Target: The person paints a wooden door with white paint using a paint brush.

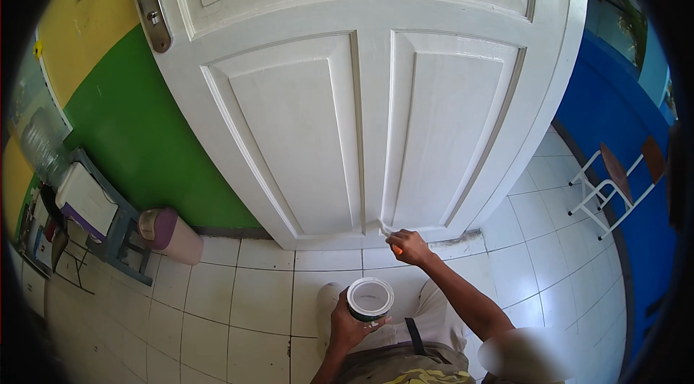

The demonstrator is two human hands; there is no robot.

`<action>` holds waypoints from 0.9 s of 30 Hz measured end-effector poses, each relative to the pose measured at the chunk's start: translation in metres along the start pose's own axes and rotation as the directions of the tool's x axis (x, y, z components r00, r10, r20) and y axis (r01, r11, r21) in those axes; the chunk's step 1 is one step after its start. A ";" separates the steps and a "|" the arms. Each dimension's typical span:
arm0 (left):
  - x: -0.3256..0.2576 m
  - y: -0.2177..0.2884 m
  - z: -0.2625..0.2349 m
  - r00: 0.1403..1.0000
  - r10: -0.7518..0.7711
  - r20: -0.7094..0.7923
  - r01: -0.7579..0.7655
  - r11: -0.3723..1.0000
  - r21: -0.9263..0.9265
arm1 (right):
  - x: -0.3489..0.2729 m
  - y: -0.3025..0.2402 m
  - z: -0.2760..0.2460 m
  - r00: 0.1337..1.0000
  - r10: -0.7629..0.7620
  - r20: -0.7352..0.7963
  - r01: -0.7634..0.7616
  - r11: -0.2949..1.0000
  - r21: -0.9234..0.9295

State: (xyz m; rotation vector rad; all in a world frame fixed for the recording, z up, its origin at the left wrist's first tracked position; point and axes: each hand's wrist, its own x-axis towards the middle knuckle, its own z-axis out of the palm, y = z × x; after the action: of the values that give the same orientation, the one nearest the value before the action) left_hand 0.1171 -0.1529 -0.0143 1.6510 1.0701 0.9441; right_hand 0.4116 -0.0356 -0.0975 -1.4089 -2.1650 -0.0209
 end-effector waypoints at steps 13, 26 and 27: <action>0.003 -0.007 0.008 1.000 0.004 0.002 -0.004 1.000 0.023 | 0.139 -0.075 -0.212 0.409 -0.374 -0.832 0.138 0.927 -0.349; -0.002 -0.024 0.010 1.000 0.006 -0.028 -0.005 1.000 0.015 | -0.013 -0.034 -0.066 0.621 0.567 -0.541 -0.217 0.788 0.577; -0.003 -0.026 0.010 1.000 -0.007 -0.023 0.006 1.000 -0.028 | -0.016 -0.038 -0.069 0.612 0.625 -0.485 -0.217 0.722 0.657</action>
State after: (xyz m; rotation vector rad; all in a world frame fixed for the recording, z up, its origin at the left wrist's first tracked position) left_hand 0.1194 -0.1536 -0.0421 1.6168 1.0728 0.9721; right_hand 0.4144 -0.0868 -0.0355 -1.2718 -1.0322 0.2139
